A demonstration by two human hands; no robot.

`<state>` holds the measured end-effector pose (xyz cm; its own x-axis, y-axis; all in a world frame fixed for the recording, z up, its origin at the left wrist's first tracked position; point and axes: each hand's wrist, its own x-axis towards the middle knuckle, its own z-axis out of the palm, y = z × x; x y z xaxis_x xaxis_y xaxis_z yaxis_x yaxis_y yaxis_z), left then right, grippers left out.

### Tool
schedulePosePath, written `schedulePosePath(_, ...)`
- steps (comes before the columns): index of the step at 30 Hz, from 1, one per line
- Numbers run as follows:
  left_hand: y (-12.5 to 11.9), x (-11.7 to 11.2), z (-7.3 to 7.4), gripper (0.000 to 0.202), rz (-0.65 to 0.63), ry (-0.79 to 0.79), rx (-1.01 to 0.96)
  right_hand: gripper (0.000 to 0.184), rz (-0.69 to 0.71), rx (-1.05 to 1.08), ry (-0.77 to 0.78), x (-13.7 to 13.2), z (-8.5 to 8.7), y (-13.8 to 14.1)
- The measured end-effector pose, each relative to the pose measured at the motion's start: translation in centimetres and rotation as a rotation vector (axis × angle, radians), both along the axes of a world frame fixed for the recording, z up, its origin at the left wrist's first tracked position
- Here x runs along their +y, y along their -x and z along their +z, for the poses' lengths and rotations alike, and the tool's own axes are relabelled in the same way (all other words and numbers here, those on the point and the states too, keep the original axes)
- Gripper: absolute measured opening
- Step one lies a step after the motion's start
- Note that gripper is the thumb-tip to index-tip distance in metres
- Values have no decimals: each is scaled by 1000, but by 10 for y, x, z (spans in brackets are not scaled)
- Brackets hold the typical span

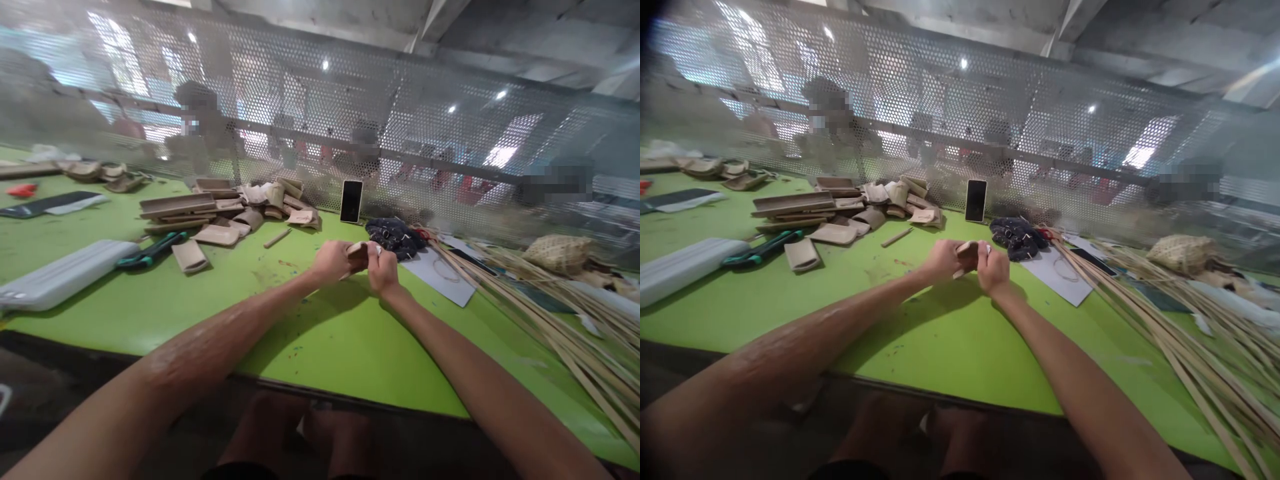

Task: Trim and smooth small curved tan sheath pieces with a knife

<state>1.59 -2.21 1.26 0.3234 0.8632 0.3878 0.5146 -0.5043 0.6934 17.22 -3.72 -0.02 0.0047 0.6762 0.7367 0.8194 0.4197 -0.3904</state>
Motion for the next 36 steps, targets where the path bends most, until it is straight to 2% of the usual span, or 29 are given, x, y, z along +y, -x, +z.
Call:
schedulePosePath(5,0,1,-5,39,4,-6,-35,55,109,80,67,-2,3,0)
schedulePosePath(9,2,3,-8,44,7,-69,-37,51,199,62,94,-2,9,0)
schedulePosePath(15,3,9,-12,42,-2,-76,-100,49,52,-94,68,-10,15,8)
schedulePosePath(22,2,14,-14,37,-38,41,-194,42,-80,-369,-128,-10,6,6)
schedulePosePath(24,1,15,-12,39,-26,64,-184,41,-79,-378,-161,-8,2,4)
schedulePosePath(30,1,12,-8,62,3,87,-206,42,-7,-283,-189,-3,-8,3)
schedulePosePath(36,3,10,-9,60,49,119,-272,54,59,-225,-142,1,-16,8)
